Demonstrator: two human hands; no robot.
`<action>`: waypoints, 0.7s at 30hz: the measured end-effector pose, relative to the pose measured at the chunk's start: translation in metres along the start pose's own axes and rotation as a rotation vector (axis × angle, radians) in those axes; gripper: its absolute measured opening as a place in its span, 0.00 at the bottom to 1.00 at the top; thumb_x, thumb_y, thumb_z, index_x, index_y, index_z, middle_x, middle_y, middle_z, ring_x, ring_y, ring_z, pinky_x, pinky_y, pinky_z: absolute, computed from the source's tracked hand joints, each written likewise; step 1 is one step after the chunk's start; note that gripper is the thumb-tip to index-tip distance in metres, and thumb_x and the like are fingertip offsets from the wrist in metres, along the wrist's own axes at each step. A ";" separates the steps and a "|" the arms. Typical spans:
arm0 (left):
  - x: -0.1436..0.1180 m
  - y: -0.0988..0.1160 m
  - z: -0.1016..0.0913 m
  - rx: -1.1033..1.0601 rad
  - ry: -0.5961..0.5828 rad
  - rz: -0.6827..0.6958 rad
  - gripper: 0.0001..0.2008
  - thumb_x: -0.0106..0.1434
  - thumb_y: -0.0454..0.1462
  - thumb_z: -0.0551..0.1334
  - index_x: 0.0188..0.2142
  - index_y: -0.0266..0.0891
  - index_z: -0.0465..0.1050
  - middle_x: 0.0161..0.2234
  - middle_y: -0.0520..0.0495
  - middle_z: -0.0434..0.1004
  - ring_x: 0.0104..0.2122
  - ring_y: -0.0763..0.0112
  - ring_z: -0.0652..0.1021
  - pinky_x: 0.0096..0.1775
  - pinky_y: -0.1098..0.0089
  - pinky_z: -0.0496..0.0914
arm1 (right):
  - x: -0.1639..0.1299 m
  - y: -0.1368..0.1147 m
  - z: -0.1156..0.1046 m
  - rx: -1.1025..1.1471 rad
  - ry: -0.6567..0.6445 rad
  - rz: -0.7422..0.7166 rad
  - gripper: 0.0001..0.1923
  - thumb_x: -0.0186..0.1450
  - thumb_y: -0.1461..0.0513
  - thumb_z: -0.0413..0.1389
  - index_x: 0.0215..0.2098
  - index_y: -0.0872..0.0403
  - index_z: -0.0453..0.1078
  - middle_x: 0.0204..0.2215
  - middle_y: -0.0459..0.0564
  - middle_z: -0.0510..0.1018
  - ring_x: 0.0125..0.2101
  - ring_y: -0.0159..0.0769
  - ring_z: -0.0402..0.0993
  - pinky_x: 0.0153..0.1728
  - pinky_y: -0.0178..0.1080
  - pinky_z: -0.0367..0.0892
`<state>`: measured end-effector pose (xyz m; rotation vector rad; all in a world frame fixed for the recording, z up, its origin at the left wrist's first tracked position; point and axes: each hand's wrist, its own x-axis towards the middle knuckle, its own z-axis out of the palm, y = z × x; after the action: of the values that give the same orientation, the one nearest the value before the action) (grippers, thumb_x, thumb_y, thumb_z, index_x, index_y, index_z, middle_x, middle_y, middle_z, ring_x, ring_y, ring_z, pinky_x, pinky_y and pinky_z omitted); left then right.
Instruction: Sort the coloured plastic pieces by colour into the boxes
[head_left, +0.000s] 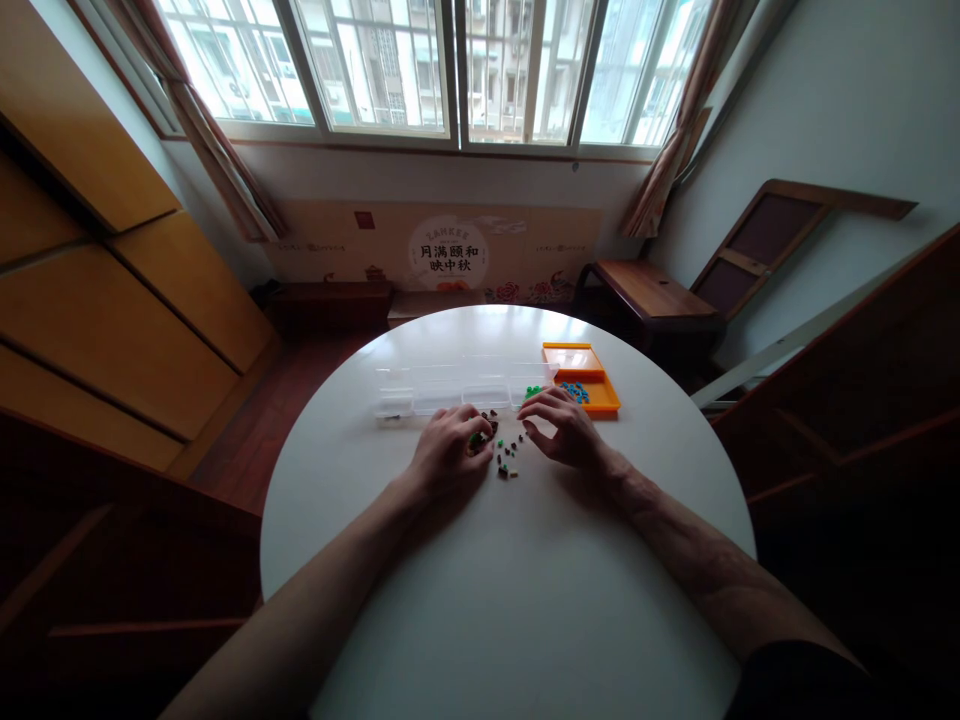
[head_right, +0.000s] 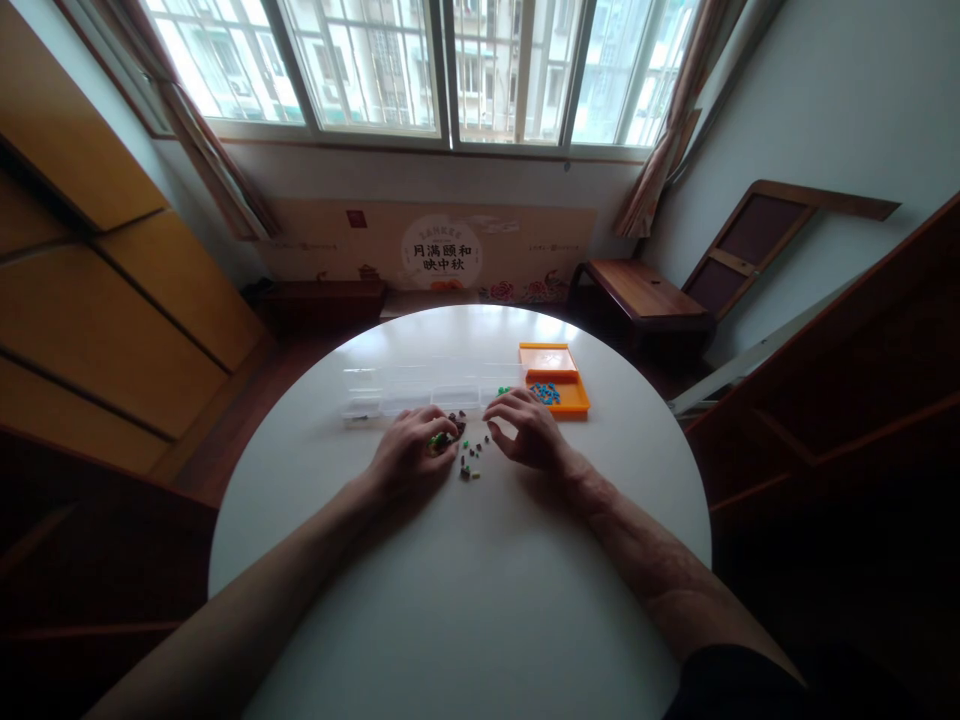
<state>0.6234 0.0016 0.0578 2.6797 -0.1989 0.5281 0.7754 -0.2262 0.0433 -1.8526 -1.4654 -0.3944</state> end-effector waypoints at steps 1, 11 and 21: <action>0.000 0.001 -0.001 -0.001 -0.002 -0.003 0.04 0.67 0.39 0.68 0.41 0.45 0.81 0.45 0.47 0.82 0.44 0.58 0.81 0.52 0.56 0.69 | 0.001 -0.002 -0.001 0.019 -0.038 -0.042 0.06 0.73 0.63 0.62 0.46 0.45 0.80 0.45 0.49 0.86 0.48 0.47 0.78 0.56 0.53 0.75; 0.001 0.000 -0.010 0.007 -0.015 -0.015 0.07 0.64 0.40 0.71 0.42 0.46 0.81 0.45 0.47 0.82 0.44 0.58 0.80 0.52 0.57 0.69 | 0.005 -0.017 -0.007 0.012 -0.233 -0.166 0.13 0.75 0.64 0.62 0.54 0.42 0.81 0.54 0.48 0.85 0.51 0.43 0.78 0.58 0.51 0.75; 0.004 -0.002 -0.002 -0.024 -0.011 0.026 0.04 0.70 0.39 0.67 0.40 0.45 0.82 0.44 0.47 0.83 0.44 0.60 0.81 0.54 0.57 0.69 | 0.003 -0.007 0.001 0.031 -0.223 -0.174 0.06 0.78 0.60 0.61 0.47 0.44 0.82 0.51 0.48 0.86 0.49 0.43 0.79 0.58 0.51 0.75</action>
<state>0.6265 0.0040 0.0600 2.6606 -0.2425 0.5165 0.7700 -0.2229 0.0471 -1.7950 -1.7810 -0.2517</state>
